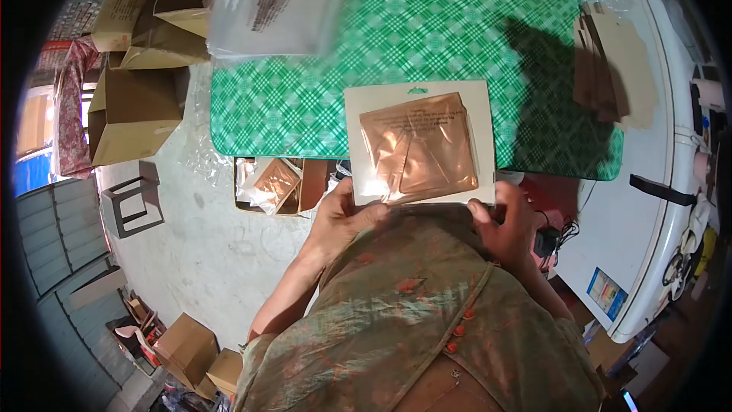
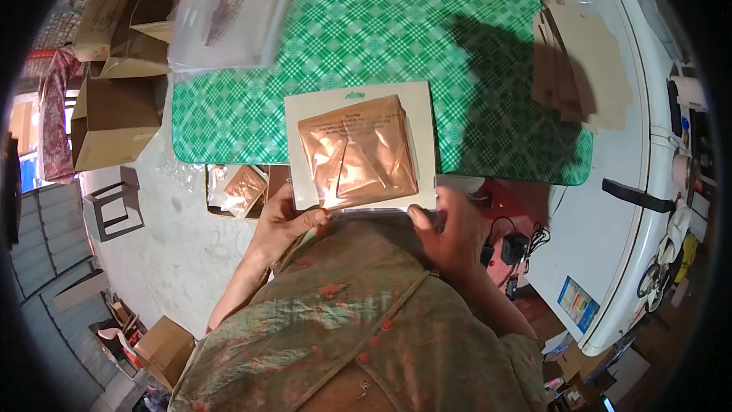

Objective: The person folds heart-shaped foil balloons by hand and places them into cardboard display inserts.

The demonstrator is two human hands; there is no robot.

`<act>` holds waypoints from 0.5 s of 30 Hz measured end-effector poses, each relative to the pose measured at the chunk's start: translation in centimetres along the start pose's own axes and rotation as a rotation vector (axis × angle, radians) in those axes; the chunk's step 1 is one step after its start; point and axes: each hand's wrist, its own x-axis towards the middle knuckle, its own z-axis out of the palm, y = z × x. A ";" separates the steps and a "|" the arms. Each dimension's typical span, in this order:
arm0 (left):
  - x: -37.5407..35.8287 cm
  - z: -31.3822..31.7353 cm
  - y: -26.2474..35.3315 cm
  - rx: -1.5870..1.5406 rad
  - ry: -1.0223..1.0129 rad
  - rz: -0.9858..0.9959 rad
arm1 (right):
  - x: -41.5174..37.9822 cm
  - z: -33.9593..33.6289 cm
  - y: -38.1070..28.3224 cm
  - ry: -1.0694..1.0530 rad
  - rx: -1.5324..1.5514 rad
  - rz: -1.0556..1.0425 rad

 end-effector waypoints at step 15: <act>1.2 -0.5 -0.5 -0.045 -0.024 -0.033 | 6.5 4.0 -5.4 0.110 -0.294 -0.678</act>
